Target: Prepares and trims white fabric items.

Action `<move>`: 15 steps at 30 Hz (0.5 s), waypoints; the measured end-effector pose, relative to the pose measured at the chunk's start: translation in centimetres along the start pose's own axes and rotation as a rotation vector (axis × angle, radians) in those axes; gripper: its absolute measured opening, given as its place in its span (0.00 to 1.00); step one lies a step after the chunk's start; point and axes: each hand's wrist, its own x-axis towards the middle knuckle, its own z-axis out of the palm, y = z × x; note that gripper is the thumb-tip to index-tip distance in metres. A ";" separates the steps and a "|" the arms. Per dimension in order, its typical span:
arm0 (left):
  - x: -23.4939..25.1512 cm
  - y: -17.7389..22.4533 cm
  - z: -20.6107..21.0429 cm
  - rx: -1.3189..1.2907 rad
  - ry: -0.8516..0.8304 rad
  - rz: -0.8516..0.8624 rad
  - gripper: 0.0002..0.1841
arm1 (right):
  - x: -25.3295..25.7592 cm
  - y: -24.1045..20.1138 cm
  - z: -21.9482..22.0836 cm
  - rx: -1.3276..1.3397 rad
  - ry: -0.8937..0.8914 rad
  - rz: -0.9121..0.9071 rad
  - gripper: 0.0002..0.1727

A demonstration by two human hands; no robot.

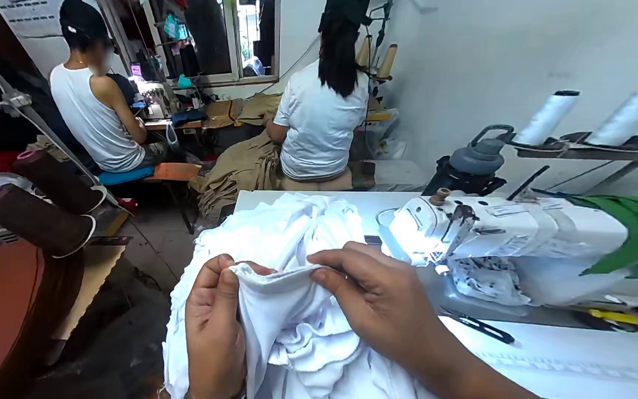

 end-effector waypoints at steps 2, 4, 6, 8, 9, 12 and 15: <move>0.0 -0.1 0.0 -0.038 -0.049 -0.073 0.15 | 0.0 0.0 0.0 0.020 -0.019 -0.013 0.10; 0.0 -0.2 0.1 -0.069 -0.119 -0.125 0.15 | -0.1 -0.1 -0.1 0.028 -0.059 -0.022 0.09; -0.1 -0.5 0.3 0.015 -0.197 -0.122 0.15 | -0.3 -0.2 -0.1 0.043 -0.113 -0.045 0.09; -0.2 -0.6 0.1 0.198 -0.328 -0.053 0.05 | -0.4 -0.3 -0.3 0.051 -0.171 -0.084 0.10; -0.2 -0.8 0.0 0.287 -0.373 -0.009 0.07 | -0.5 -0.3 -0.5 0.046 -0.189 -0.102 0.10; 0.0 -1.0 -0.5 0.538 -0.498 0.070 0.14 | -0.8 0.0 -0.9 0.019 -0.206 -0.122 0.10; -0.2 -1.0 -0.5 0.558 -0.504 0.035 0.08 | -1.2 0.3 -0.9 0.013 -0.198 -0.094 0.11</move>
